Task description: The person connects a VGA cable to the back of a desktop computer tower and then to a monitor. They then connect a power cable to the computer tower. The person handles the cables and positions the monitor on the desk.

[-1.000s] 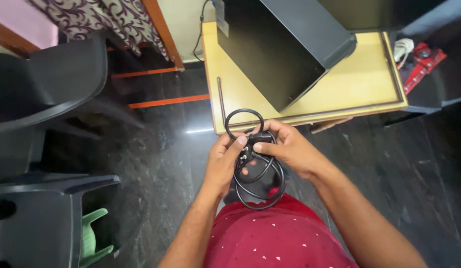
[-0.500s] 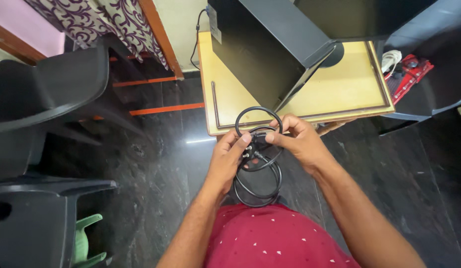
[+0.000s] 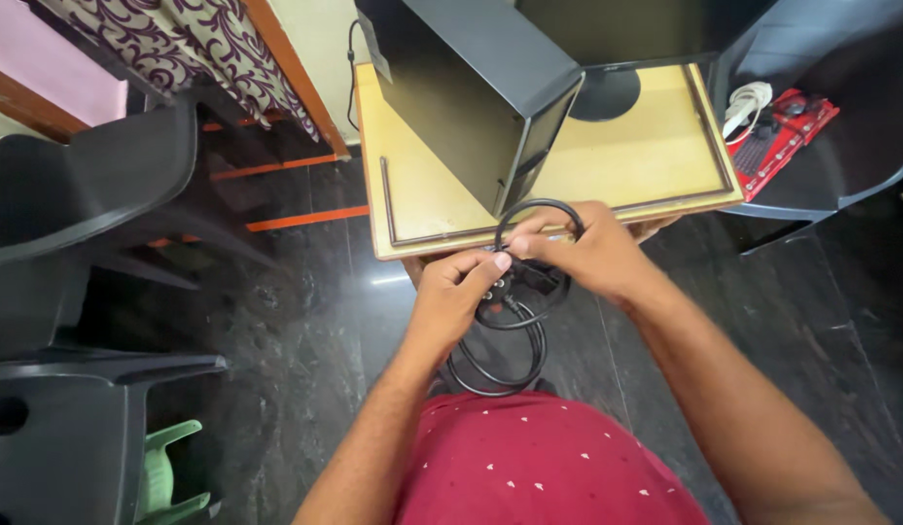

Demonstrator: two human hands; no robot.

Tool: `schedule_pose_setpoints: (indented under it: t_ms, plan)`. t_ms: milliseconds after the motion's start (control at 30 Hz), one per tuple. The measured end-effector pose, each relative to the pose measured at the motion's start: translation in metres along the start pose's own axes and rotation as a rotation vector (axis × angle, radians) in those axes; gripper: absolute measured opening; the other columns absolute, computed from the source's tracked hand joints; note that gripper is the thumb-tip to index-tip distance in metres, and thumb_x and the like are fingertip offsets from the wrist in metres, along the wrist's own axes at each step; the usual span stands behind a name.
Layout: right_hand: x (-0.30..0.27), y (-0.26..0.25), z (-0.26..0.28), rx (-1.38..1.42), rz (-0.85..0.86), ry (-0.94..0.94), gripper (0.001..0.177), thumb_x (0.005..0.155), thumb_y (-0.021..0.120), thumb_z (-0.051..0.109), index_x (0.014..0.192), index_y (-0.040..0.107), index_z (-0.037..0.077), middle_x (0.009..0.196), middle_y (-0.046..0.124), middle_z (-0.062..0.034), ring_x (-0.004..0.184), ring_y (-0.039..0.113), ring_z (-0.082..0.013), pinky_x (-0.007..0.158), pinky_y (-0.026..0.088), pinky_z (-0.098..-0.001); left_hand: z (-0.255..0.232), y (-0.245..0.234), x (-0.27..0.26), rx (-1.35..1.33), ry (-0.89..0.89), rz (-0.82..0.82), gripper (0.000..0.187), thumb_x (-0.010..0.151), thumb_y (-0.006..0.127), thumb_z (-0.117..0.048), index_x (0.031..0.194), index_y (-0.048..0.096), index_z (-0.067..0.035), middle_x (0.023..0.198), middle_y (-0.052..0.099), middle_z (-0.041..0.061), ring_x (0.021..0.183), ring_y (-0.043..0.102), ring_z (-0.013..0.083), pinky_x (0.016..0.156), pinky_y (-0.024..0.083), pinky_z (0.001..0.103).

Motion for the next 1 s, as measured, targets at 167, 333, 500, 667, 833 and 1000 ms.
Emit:
schedule_pose_setpoints:
  t_ms: [167,333,500,667,833,1000]
  plan:
    - [-0.018,-0.031,-0.019,0.555,-0.177,-0.094,0.014,0.104,0.066,0.015,0.101,0.067,0.001,0.084,0.067,-0.0068,0.079,0.064,-0.0147,0.082,0.052,-0.03,0.0,0.009,0.002,-0.098,-0.091,-0.039,0.029,0.099,0.066,-0.029,0.103,0.078,-0.003,0.076,0.065,-0.002,0.063,0.06,0.0055,0.054,0.049,0.023]
    - [-0.045,-0.056,-0.035,0.87,-0.086,-0.257,0.025,0.112,0.061,0.022,0.1,0.064,0.001,0.078,0.064,-0.0082,0.074,0.063,-0.019,0.089,0.054,-0.0359,-0.004,0.009,0.004,-0.156,-0.085,-0.122,0.031,0.1,0.063,-0.033,0.101,0.078,-0.006,0.076,0.069,-0.002,0.058,0.062,0.0067,0.051,0.046,0.021]
    - [-0.047,-0.064,-0.048,0.449,-0.245,-0.069,0.022,0.102,0.06,0.024,0.103,0.064,0.002,0.087,0.068,-0.0093,0.071,0.061,-0.0181,0.071,0.049,-0.0344,-0.005,0.016,0.005,-0.037,-0.088,-0.106,0.029,0.099,0.065,-0.033,0.099,0.076,-0.007,0.079,0.067,-0.004,0.059,0.061,0.0051,0.048,0.041,0.02]
    - [-0.046,-0.057,-0.058,0.092,-0.194,-0.082,0.031,0.108,0.056,0.028,0.103,0.067,-0.001,0.091,0.067,-0.0098,0.087,0.06,-0.0178,0.083,0.047,-0.0367,0.0,0.019,0.009,-0.005,-0.057,-0.108,0.028,0.098,0.065,-0.034,0.098,0.075,-0.008,0.08,0.068,-0.003,0.06,0.063,0.0061,0.048,0.039,0.02]
    - [-0.045,-0.065,-0.056,0.836,-0.176,-0.118,0.029,0.114,0.058,0.027,0.104,0.064,0.0,0.106,0.064,-0.0141,0.111,0.062,-0.0268,0.111,0.053,-0.051,0.006,0.013,0.01,-0.162,0.077,-0.037,0.03,0.103,0.063,-0.033,0.101,0.074,-0.005,0.091,0.07,-0.002,0.075,0.063,0.0043,0.062,0.057,0.024]
    - [-0.054,-0.053,-0.055,0.633,0.081,0.148,0.038,0.087,0.068,0.004,0.124,0.055,0.004,0.138,0.065,-0.0117,0.132,0.062,-0.0266,0.109,0.05,-0.0457,0.011,0.007,0.007,-0.042,0.094,-0.054,0.024,0.1,0.069,-0.026,0.103,0.073,-0.002,0.087,0.068,-0.001,0.073,0.062,0.0068,0.062,0.051,0.022]
Point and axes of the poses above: each hand's wrist, its own x-axis towards the middle knuckle, its own y-axis out of the palm, z = x × y, the point moved 1 cm from there along x, towards the middle knuckle
